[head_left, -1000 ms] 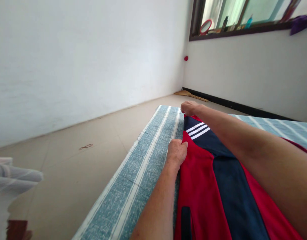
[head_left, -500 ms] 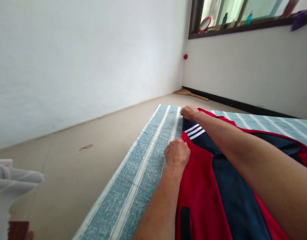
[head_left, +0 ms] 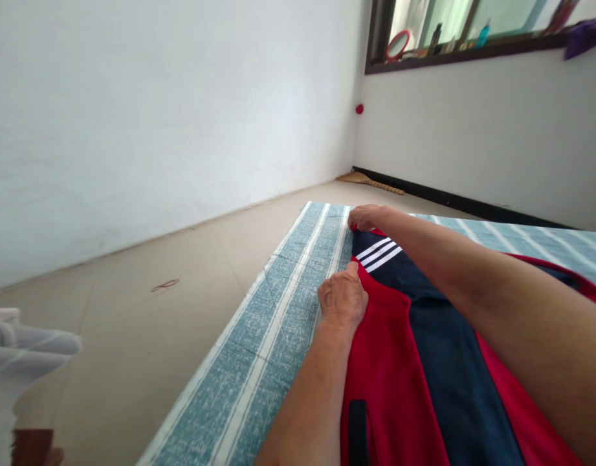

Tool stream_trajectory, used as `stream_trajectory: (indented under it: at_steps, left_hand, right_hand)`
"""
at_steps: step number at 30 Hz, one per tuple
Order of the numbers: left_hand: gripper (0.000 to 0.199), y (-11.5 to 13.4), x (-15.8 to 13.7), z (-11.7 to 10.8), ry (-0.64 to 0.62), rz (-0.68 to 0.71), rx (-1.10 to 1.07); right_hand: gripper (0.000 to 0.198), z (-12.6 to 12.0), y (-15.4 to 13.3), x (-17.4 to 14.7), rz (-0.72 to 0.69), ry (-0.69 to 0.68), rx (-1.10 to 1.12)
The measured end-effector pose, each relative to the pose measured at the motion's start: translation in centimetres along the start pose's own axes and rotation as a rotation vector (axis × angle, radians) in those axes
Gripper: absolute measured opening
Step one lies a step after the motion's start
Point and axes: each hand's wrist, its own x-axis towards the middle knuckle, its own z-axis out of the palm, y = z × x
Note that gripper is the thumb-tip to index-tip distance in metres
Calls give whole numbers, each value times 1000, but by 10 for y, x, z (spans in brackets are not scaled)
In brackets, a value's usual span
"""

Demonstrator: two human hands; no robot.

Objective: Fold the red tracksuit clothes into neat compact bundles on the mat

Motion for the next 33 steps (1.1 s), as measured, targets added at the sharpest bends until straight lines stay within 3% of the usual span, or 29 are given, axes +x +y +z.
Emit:
stream_trajectory:
  at_steps: [4,11,17,24,33]
  left_hand:
    - [25,0,0,2,13,3,-9]
    - [27,-2,1,2,11,6,-12]
    - [25,-1,0,0,9,9,8]
    - [24,-2,0,0,26,17,-4]
    - [24,0,0,-1,2,0,7]
  right_hand:
    - [31,-3,-2,-2,-44,-54,-86]
    - [29,2,-1,-5,-68,-34,-169]
    - [29,13,1,-4,-34,-6,-171]
    - [26,11,-1,3,18,-9,-114]
    - [30,18,-7,1,81,85,-90]
